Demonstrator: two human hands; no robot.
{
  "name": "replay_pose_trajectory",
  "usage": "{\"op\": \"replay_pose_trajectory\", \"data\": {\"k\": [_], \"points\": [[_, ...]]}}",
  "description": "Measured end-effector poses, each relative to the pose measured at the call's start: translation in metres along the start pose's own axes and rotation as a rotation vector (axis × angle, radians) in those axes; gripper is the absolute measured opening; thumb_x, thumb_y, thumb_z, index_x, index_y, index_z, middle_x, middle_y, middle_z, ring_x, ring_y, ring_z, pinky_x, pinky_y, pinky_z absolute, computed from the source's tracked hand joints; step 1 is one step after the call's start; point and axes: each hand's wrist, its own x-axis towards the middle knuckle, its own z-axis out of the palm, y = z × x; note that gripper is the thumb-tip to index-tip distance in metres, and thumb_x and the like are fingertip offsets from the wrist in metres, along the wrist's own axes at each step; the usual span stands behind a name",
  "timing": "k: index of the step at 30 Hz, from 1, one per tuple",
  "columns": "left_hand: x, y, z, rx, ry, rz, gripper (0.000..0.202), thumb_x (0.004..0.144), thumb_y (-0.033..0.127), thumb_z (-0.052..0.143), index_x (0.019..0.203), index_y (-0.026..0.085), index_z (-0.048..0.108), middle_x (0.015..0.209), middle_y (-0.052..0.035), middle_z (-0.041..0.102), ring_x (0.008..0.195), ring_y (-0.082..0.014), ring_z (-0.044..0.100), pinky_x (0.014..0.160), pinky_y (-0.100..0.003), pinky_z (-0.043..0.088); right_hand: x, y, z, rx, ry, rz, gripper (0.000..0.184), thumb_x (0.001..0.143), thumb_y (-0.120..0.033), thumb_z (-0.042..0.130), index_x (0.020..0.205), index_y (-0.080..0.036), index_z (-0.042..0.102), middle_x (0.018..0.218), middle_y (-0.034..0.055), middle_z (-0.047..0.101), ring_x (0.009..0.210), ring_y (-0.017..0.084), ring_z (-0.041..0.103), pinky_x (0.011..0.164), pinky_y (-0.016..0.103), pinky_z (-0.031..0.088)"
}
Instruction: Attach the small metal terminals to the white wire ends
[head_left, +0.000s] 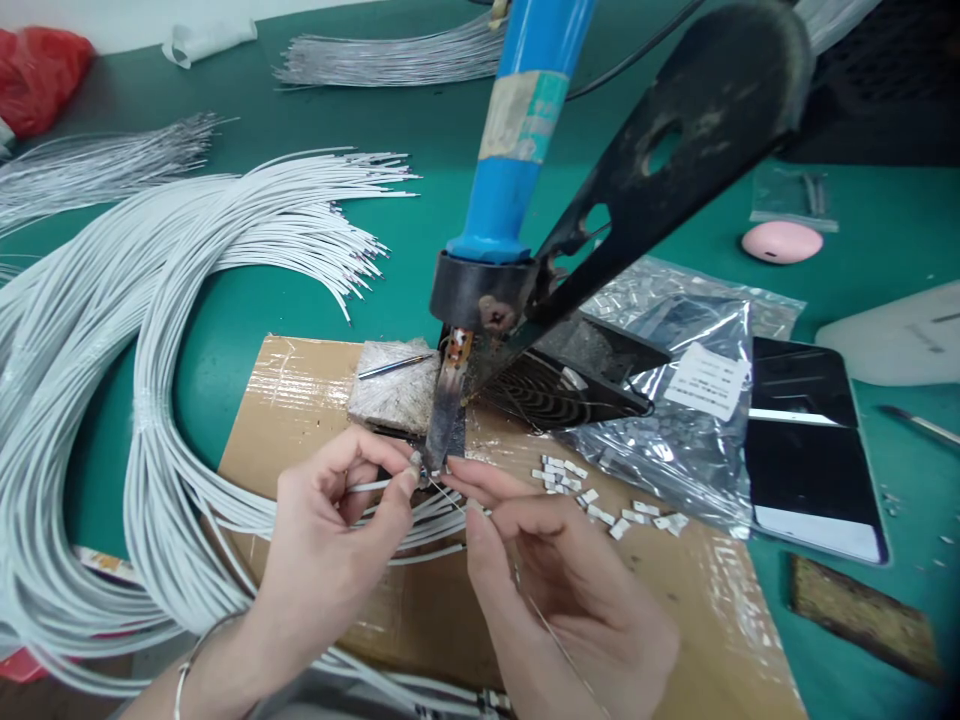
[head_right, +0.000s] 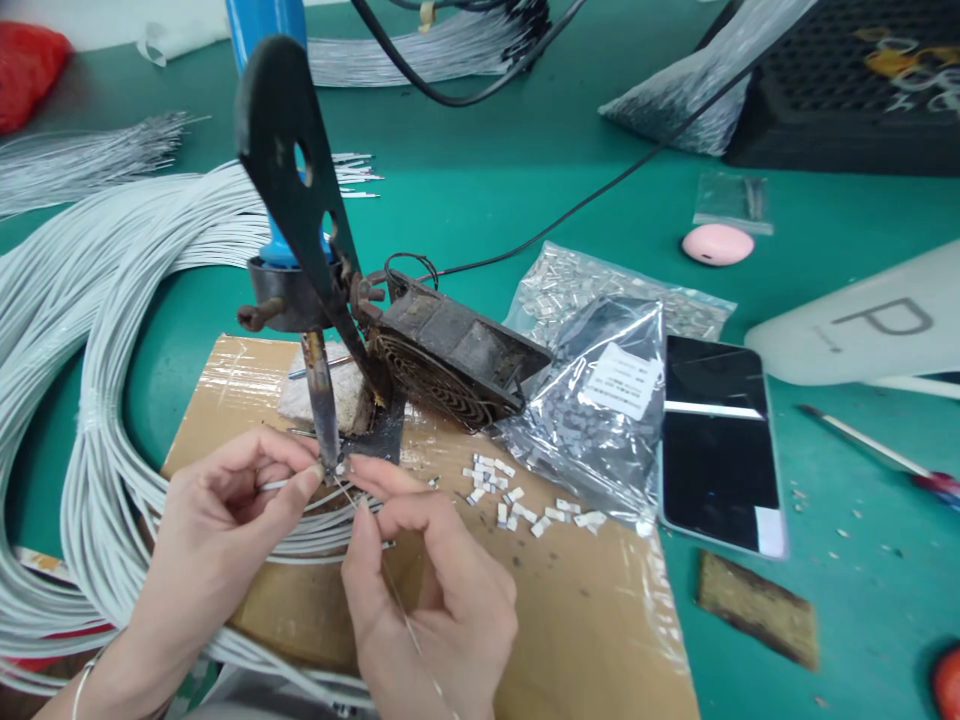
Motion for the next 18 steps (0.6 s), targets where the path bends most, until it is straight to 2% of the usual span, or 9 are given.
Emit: {"op": "replay_pose_trajectory", "data": {"k": [5, 12, 18], "points": [[-0.0006, -0.0002, -0.0007, -0.009, -0.002, -0.026, 0.007, 0.074, 0.011, 0.073, 0.070, 0.013, 0.069, 0.075, -0.0031, 0.077, 0.058, -0.0054, 0.062, 0.055, -0.009, 0.046, 0.0002, -0.0013, 0.0004, 0.010, -0.001, 0.006, 0.018, 0.092, -0.017, 0.069, 0.077, -0.026, 0.063, 0.108, -0.0050, 0.082, 0.097, 0.012, 0.079, 0.090, 0.021, 0.060], [-0.0013, -0.0028, -0.0029, 0.006, -0.019, -0.017, 0.007, 0.075, 0.012, 0.073, 0.069, 0.014, 0.068, 0.066, 0.0009, 0.069, 0.055, -0.0053, 0.056, 0.051, -0.010, 0.041, 0.0014, 0.0007, -0.0001, 0.022, -0.040, 0.005, 0.019, 0.092, -0.015, 0.067, 0.077, -0.024, 0.062, 0.108, -0.0017, 0.082, 0.100, 0.013, 0.078, 0.091, 0.021, 0.059], [-0.0015, -0.0018, -0.0009, 0.028, -0.027, -0.009, 0.009, 0.075, 0.013, 0.072, 0.068, 0.014, 0.067, 0.064, 0.0011, 0.067, 0.052, -0.0057, 0.053, 0.048, -0.012, 0.038, 0.0015, 0.0013, -0.0016, -0.001, -0.028, 0.006, 0.020, 0.092, -0.014, 0.068, 0.076, -0.023, 0.061, 0.105, 0.0004, 0.082, 0.098, 0.014, 0.079, 0.091, 0.022, 0.059]]}}
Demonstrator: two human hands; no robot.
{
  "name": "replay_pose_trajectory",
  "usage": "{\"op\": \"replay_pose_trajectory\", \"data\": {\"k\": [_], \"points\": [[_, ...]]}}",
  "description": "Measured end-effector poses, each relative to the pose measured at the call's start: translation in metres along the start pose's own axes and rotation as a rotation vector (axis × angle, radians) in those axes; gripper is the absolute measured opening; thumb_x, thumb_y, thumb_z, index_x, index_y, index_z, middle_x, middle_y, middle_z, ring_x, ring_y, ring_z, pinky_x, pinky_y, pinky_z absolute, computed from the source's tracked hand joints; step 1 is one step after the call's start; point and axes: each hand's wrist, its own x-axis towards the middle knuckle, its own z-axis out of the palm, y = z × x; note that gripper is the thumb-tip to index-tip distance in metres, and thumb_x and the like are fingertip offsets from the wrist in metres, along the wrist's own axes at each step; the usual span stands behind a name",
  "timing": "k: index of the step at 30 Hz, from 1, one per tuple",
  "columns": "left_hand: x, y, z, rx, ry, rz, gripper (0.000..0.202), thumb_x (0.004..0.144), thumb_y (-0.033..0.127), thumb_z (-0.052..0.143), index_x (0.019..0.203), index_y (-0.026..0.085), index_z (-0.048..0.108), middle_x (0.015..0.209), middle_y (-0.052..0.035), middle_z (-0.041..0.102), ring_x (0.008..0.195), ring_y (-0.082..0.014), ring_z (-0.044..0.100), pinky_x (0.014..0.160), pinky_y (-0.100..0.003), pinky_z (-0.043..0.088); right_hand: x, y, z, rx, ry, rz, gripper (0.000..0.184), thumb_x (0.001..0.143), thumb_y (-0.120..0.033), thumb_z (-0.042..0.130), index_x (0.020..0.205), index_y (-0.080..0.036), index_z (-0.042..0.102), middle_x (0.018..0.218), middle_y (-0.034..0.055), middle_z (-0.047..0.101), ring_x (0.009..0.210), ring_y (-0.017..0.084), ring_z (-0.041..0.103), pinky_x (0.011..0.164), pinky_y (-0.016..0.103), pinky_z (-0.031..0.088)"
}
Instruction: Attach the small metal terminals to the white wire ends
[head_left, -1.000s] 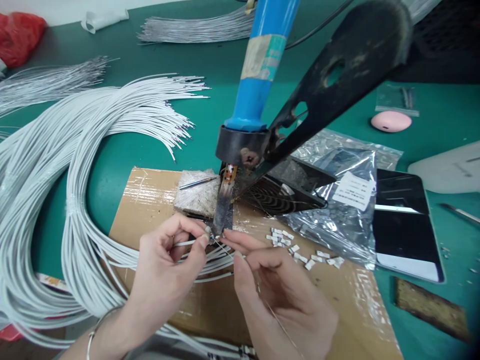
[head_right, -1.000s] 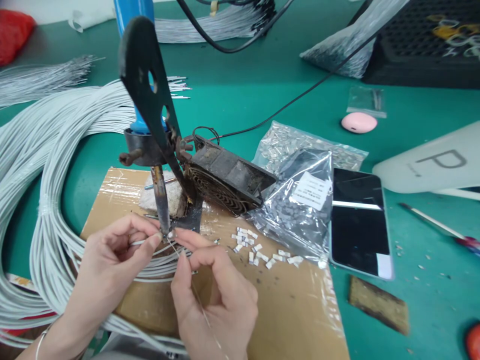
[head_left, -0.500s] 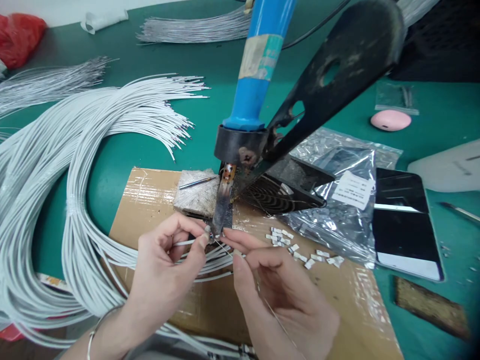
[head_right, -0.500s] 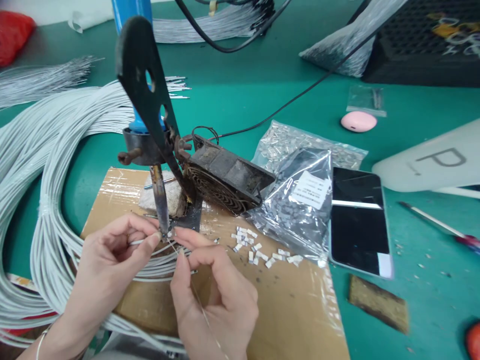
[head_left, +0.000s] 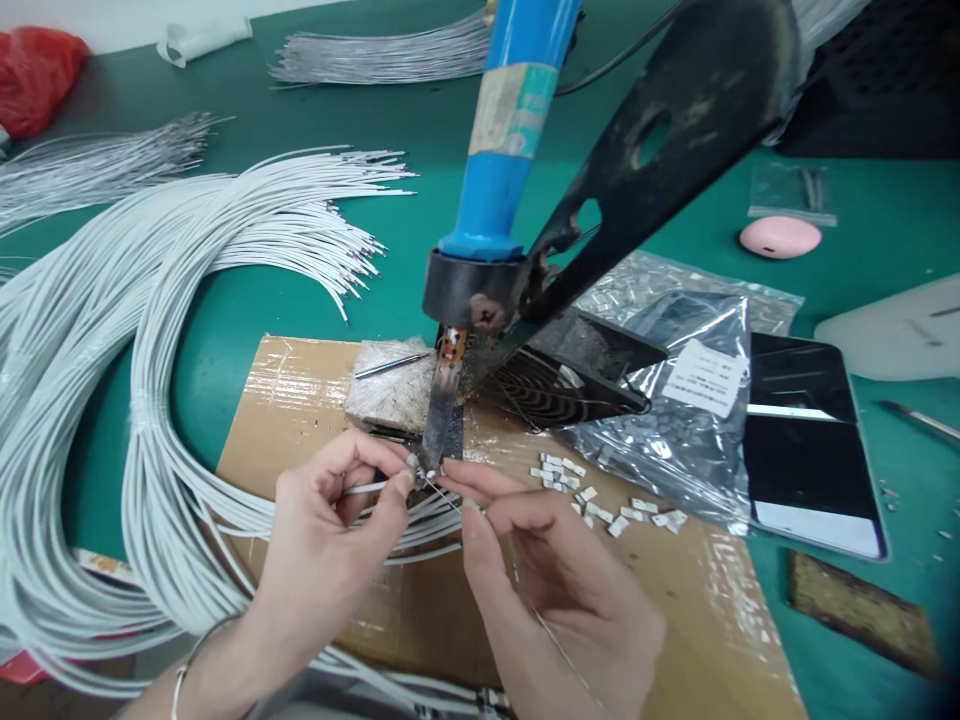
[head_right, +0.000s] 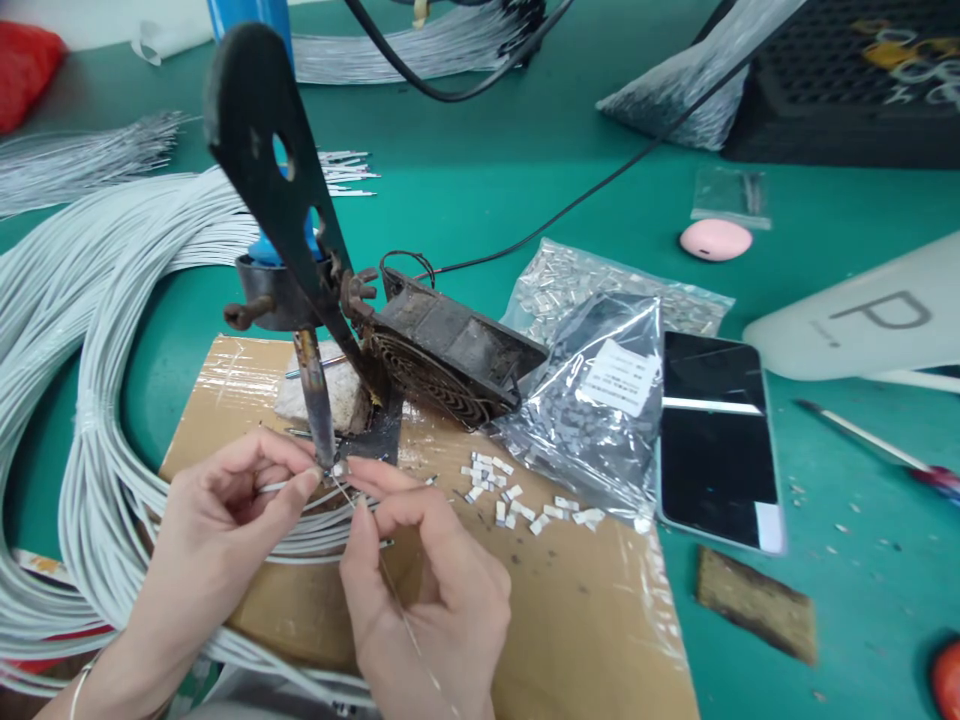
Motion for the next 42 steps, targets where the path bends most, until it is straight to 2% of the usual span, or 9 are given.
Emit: {"op": "replay_pose_trajectory", "data": {"k": [4, 9, 17, 23, 26, 31, 37, 42], "points": [[-0.003, -0.006, 0.000, 0.006, 0.012, 0.004, 0.007, 0.079, 0.014, 0.072, 0.073, 0.015, 0.068, 0.069, 0.0007, 0.069, 0.055, -0.0065, 0.055, 0.051, -0.013, 0.040, 0.000, 0.001, -0.001, -0.017, 0.002, 0.022, 0.019, 0.092, -0.017, 0.069, 0.075, -0.022, 0.061, 0.104, 0.0048, 0.083, 0.098, 0.018, 0.079, 0.090, 0.028, 0.061], [-0.006, -0.015, -0.002, 0.031, 0.012, -0.010, 0.008, 0.085, 0.017, 0.070, 0.077, 0.017, 0.070, 0.073, 0.0000, 0.071, 0.058, -0.0086, 0.056, 0.054, -0.016, 0.042, -0.001, 0.001, -0.001, -0.004, 0.007, 0.031, 0.019, 0.093, -0.017, 0.069, 0.076, -0.022, 0.062, 0.105, 0.0055, 0.083, 0.098, 0.018, 0.080, 0.090, 0.029, 0.062], [-0.008, -0.013, -0.002, 0.057, 0.019, 0.009, 0.010, 0.087, 0.016, 0.067, 0.077, 0.019, 0.069, 0.081, -0.0009, 0.074, 0.063, -0.0098, 0.061, 0.055, -0.016, 0.043, -0.001, -0.002, 0.000, -0.025, 0.033, 0.029, 0.019, 0.090, -0.018, 0.072, 0.075, -0.024, 0.062, 0.105, 0.0004, 0.083, 0.096, 0.016, 0.079, 0.090, 0.026, 0.060], [-0.008, -0.012, -0.002, 0.061, 0.013, 0.004, 0.012, 0.088, 0.016, 0.067, 0.077, 0.019, 0.068, 0.080, -0.0006, 0.073, 0.063, -0.0103, 0.060, 0.053, -0.018, 0.040, -0.002, -0.001, 0.001, -0.018, 0.055, 0.015, 0.018, 0.089, -0.018, 0.073, 0.075, -0.024, 0.064, 0.104, 0.0019, 0.083, 0.094, 0.019, 0.080, 0.087, 0.030, 0.063], [-0.008, -0.012, -0.002, 0.070, 0.013, 0.005, 0.011, 0.088, 0.016, 0.067, 0.077, 0.019, 0.068, 0.080, -0.0014, 0.073, 0.064, -0.0112, 0.061, 0.052, -0.018, 0.040, -0.002, -0.002, 0.001, -0.028, 0.058, 0.019, 0.018, 0.089, -0.019, 0.073, 0.075, -0.025, 0.064, 0.103, 0.0018, 0.083, 0.094, 0.021, 0.080, 0.086, 0.031, 0.063], [-0.007, -0.012, -0.002, 0.053, 0.015, 0.013, 0.012, 0.088, 0.015, 0.068, 0.077, 0.019, 0.069, 0.079, -0.0004, 0.073, 0.064, -0.0099, 0.061, 0.056, -0.016, 0.045, -0.002, -0.002, 0.002, -0.008, 0.055, 0.016, 0.018, 0.089, -0.017, 0.073, 0.076, -0.026, 0.065, 0.103, -0.0022, 0.083, 0.094, 0.016, 0.080, 0.089, 0.026, 0.062], [-0.004, -0.004, -0.001, -0.003, 0.014, -0.004, 0.010, 0.081, 0.012, 0.073, 0.073, 0.017, 0.069, 0.077, -0.0020, 0.075, 0.065, -0.0102, 0.065, 0.059, -0.014, 0.050, 0.000, -0.002, 0.003, 0.035, 0.044, 0.000, 0.018, 0.089, -0.015, 0.072, 0.076, -0.024, 0.066, 0.102, -0.0013, 0.083, 0.094, 0.015, 0.079, 0.090, 0.025, 0.062], [-0.003, -0.005, -0.001, -0.008, 0.012, 0.000, 0.010, 0.079, 0.011, 0.073, 0.072, 0.017, 0.069, 0.072, 0.0002, 0.072, 0.059, -0.0084, 0.062, 0.054, -0.013, 0.045, 0.000, 0.000, 0.001, -0.001, 0.026, -0.025, 0.019, 0.090, -0.013, 0.071, 0.075, -0.022, 0.064, 0.101, 0.0019, 0.083, 0.093, 0.016, 0.080, 0.088, 0.026, 0.062]]}}
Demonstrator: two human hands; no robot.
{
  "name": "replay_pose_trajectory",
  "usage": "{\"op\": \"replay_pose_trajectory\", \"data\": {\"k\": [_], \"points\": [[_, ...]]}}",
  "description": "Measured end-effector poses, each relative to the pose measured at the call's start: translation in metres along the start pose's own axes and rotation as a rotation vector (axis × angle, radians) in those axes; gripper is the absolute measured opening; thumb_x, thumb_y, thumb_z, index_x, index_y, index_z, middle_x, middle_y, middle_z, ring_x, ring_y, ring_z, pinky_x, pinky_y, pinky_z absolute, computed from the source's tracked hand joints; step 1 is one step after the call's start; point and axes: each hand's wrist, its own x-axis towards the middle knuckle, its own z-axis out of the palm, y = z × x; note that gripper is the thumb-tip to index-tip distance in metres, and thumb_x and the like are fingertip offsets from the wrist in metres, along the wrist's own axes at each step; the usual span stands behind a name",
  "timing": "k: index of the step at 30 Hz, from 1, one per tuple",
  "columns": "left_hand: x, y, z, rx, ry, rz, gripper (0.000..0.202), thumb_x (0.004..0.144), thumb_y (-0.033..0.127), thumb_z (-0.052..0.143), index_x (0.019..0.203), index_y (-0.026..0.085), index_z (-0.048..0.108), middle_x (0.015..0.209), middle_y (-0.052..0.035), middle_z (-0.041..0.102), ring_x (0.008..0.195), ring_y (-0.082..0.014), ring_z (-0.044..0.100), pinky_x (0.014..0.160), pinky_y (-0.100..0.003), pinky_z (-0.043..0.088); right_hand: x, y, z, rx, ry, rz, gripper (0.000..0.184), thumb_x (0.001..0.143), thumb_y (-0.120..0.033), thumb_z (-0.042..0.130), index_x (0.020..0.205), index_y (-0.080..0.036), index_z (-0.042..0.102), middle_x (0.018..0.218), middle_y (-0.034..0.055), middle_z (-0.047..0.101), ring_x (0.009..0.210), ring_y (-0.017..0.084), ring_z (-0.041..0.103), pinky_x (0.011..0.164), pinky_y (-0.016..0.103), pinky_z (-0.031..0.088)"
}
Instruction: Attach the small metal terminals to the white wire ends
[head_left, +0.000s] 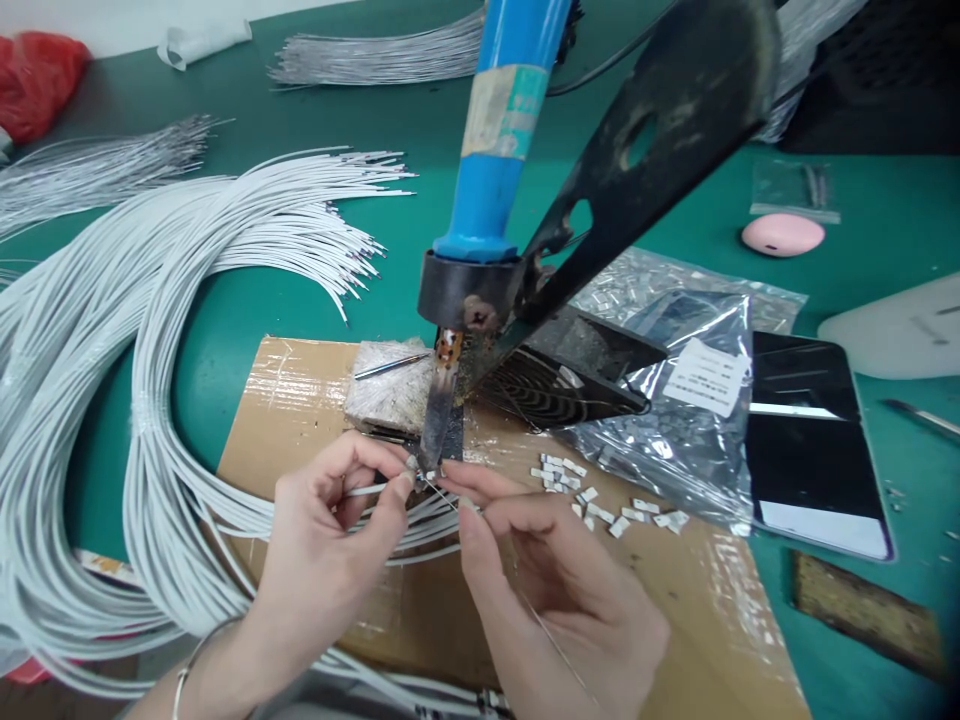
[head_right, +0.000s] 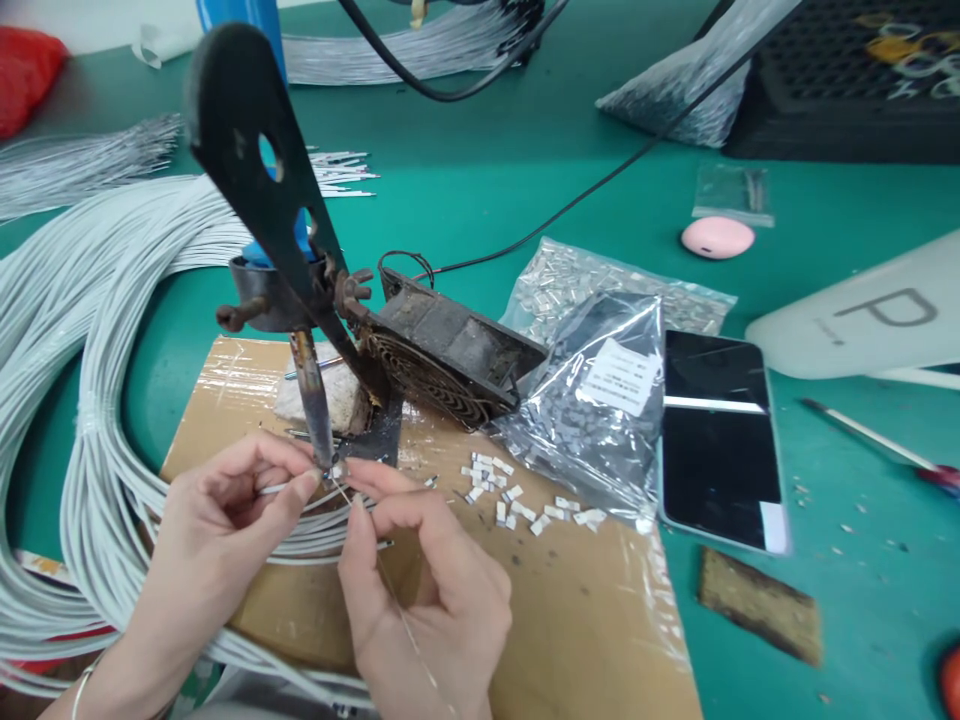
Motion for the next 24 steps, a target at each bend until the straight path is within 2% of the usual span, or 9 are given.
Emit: {"op": "replay_pose_trajectory", "data": {"k": [5, 10, 15, 19, 24], "points": [[-0.0021, -0.0070, 0.0003, 0.023, 0.004, 0.004, 0.009, 0.081, 0.013, 0.072, 0.074, 0.018, 0.069, 0.069, 0.0011, 0.070, 0.057, -0.0091, 0.058, 0.051, -0.015, 0.042, 0.0002, 0.0013, -0.0012, -0.035, 0.000, -0.014, 0.018, 0.090, -0.015, 0.071, 0.074, -0.021, 0.064, 0.101, 0.0058, 0.083, 0.091, 0.020, 0.081, 0.085, 0.030, 0.064], [-0.0001, -0.0013, 0.0014, 0.056, 0.022, -0.036, 0.007, 0.075, 0.014, 0.073, 0.071, 0.017, 0.068, 0.071, -0.0006, 0.071, 0.057, -0.0097, 0.059, 0.052, -0.016, 0.044, -0.0002, 0.0015, -0.0004, -0.029, 0.003, -0.023, 0.019, 0.090, -0.015, 0.071, 0.074, -0.022, 0.063, 0.101, 0.0057, 0.083, 0.092, 0.020, 0.081, 0.084, 0.028, 0.065], [-0.0017, 0.0018, 0.0029, 0.011, 0.038, -0.012, 0.011, 0.072, 0.008, 0.072, 0.069, 0.017, 0.066, 0.074, -0.0005, 0.072, 0.066, -0.0108, 0.067, 0.059, -0.014, 0.052, -0.0008, 0.0026, -0.0009, -0.001, -0.005, -0.039, 0.018, 0.089, -0.012, 0.071, 0.076, -0.022, 0.064, 0.102, 0.0038, 0.083, 0.092, 0.018, 0.081, 0.085, 0.026, 0.065], [-0.0037, -0.0021, 0.0047, -0.010, 0.058, 0.015, 0.015, 0.073, 0.004, 0.071, 0.071, 0.019, 0.066, 0.080, 0.0013, 0.073, 0.072, -0.0096, 0.069, 0.064, -0.012, 0.052, -0.0007, 0.0031, -0.0007, -0.006, -0.012, -0.060, 0.018, 0.088, -0.011, 0.072, 0.077, -0.022, 0.065, 0.103, 0.0020, 0.083, 0.093, 0.017, 0.081, 0.085, 0.024, 0.064], [-0.0041, -0.0041, 0.0059, 0.013, 0.071, 0.030, 0.016, 0.074, 0.004, 0.071, 0.072, 0.019, 0.066, 0.078, 0.0032, 0.071, 0.065, -0.0071, 0.064, 0.059, -0.010, 0.049, -0.0019, 0.0004, 0.0014, -0.028, 0.030, -0.024, 0.017, 0.089, -0.014, 0.073, 0.076, -0.022, 0.066, 0.102, 0.0040, 0.083, 0.091, 0.018, 0.081, 0.085, 0.027, 0.064]]}}
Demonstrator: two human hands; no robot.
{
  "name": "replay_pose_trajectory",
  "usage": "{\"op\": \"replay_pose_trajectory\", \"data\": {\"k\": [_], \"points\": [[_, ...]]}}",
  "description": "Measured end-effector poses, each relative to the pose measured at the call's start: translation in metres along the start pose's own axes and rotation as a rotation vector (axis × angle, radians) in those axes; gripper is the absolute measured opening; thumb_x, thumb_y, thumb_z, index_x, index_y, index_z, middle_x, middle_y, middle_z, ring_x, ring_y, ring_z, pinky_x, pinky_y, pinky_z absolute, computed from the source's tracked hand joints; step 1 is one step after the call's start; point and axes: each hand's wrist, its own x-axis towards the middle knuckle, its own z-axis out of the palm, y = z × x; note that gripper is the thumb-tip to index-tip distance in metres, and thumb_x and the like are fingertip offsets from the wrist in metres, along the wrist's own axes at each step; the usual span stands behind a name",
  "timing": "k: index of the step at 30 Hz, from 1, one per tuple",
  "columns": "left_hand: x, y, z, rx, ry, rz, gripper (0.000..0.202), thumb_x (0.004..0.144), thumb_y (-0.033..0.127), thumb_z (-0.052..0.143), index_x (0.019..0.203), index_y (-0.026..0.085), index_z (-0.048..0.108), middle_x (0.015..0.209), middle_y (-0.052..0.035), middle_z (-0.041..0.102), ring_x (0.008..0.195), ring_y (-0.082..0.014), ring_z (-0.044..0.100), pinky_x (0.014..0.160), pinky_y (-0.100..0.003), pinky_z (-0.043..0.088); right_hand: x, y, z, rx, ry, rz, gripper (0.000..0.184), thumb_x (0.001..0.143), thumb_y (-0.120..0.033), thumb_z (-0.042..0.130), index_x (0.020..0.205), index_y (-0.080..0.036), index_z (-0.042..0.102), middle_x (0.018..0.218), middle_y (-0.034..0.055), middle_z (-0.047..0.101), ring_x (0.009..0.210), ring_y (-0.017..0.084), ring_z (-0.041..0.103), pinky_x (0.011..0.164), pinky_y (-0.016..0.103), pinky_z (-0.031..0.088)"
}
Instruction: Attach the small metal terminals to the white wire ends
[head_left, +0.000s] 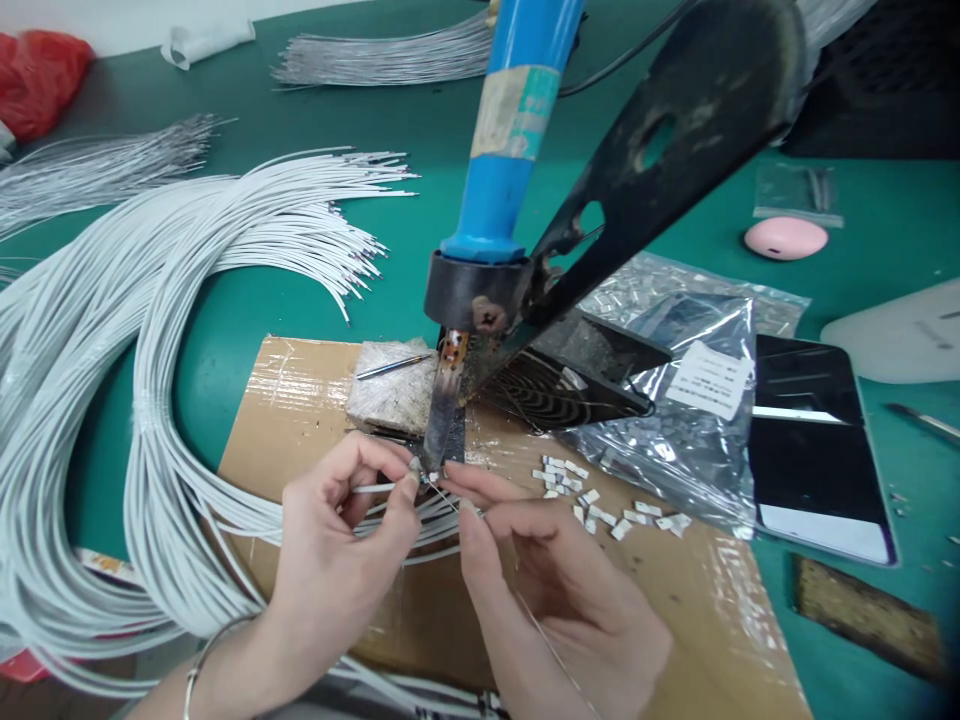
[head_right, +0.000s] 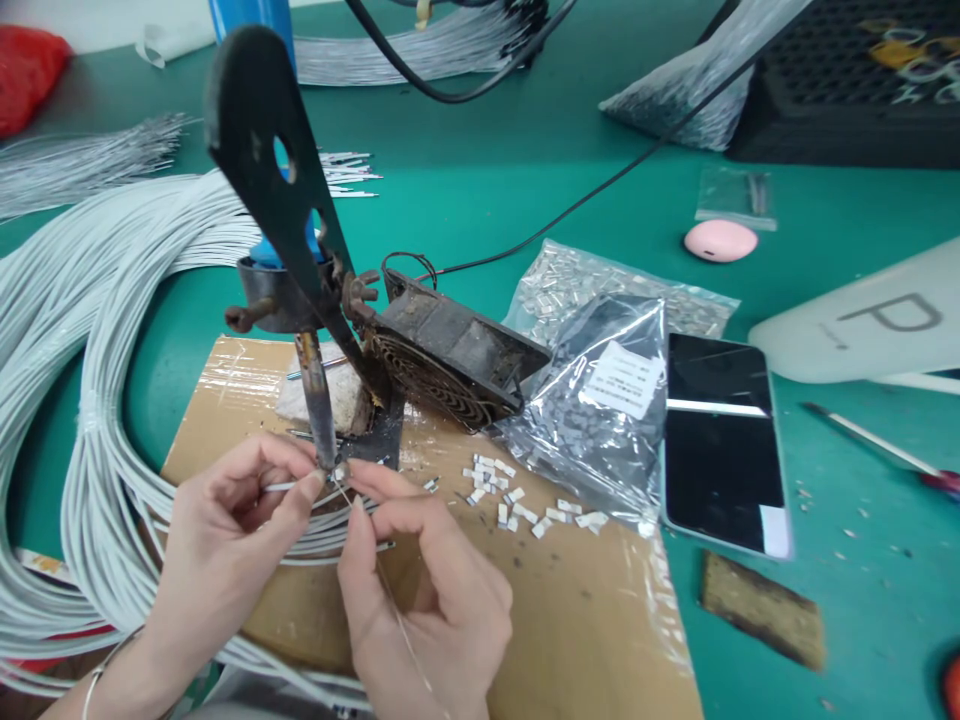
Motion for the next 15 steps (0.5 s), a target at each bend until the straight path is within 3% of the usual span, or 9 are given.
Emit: {"op": "replay_pose_trajectory", "data": {"k": [15], "points": [[0.0032, 0.0060, -0.0007, 0.025, -0.013, 0.027, 0.012, 0.073, 0.007, 0.070, 0.069, 0.017, 0.066, 0.076, 0.0013, 0.073, 0.062, -0.0068, 0.063, 0.057, -0.009, 0.049, -0.0008, -0.0024, 0.0026, -0.013, 0.034, -0.025, 0.018, 0.089, -0.013, 0.073, 0.076, -0.023, 0.066, 0.101, 0.0000, 0.083, 0.089, 0.014, 0.080, 0.083, 0.020, 0.063]]}}
